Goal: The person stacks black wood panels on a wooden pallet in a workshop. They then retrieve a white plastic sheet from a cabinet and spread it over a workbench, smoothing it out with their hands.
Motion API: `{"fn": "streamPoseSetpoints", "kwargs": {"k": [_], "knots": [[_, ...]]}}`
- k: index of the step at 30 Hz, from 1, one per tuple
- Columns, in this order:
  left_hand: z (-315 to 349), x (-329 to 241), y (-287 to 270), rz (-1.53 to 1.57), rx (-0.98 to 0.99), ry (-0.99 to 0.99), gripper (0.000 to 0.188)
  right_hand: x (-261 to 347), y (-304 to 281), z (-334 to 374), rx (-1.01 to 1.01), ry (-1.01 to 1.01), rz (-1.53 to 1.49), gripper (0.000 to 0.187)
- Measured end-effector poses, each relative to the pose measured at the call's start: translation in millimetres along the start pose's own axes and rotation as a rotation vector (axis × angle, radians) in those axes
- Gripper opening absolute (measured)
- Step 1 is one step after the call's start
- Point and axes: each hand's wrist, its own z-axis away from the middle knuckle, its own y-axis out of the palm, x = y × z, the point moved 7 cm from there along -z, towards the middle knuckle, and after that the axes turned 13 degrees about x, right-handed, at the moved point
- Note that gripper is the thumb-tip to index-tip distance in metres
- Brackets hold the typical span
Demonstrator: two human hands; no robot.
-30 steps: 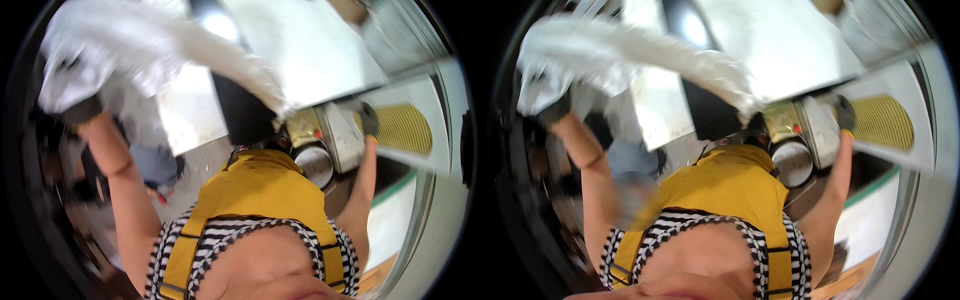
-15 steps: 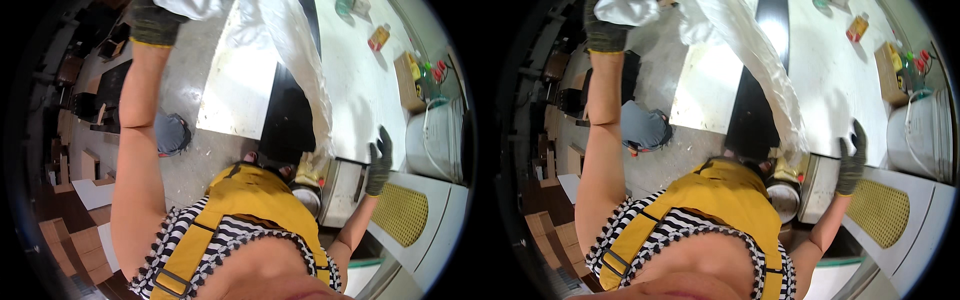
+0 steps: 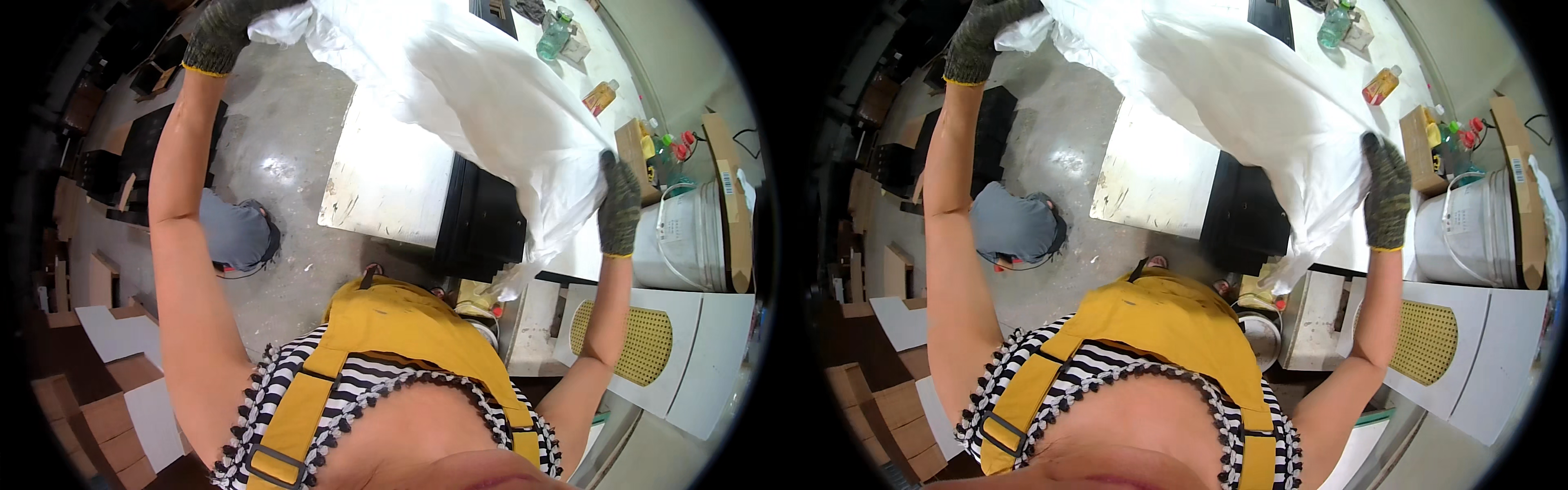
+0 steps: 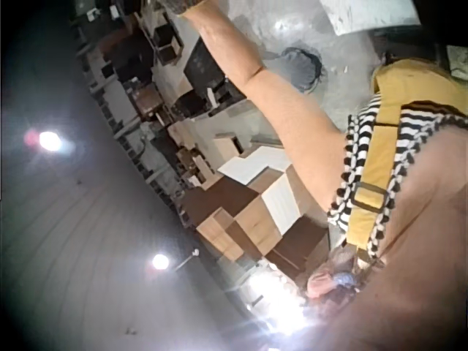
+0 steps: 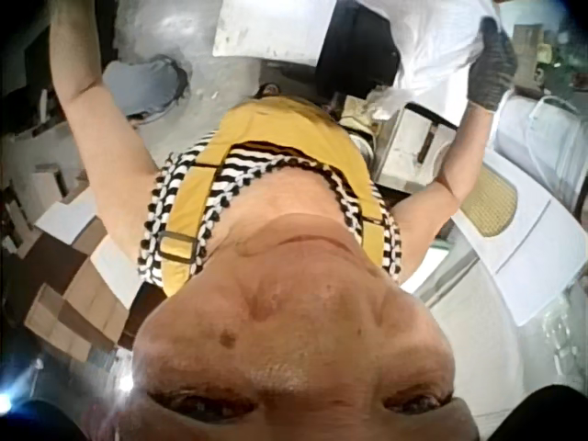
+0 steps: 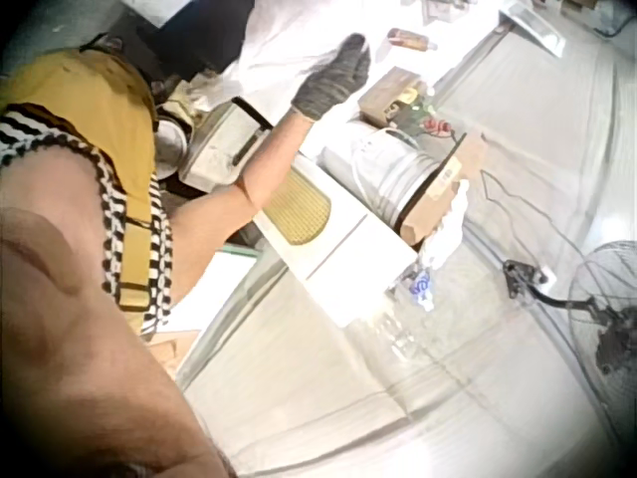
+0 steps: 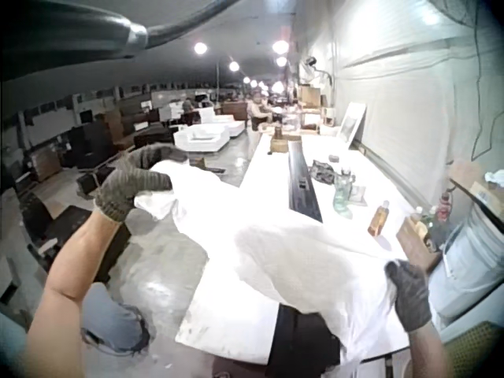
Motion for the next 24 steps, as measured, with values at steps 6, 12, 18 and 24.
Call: {"fn": "streamPoseSetpoints", "kwargs": {"k": [6,12,18,24], "knots": [[39.8,10.2,-63.2,-0.784,0.004,-0.018,0.044,25.1,-100.3,-111.9,-0.110,-0.214,0.329,0.045],[74.8,68.9,-125.1,-0.819,-0.226,-0.117,0.046,14.2,-131.6,-203.7,-0.059,-0.226,0.342,0.043],[99.9,84.7,-130.6,-0.672,-0.281,-0.212,0.043,23.0,-125.9,-238.2,0.043,-0.173,0.027,0.048],[114.3,97.4,-134.6,0.170,-0.213,-0.040,0.042,9.3,-106.5,-243.1,0.178,-0.386,0.339,0.053]]}}
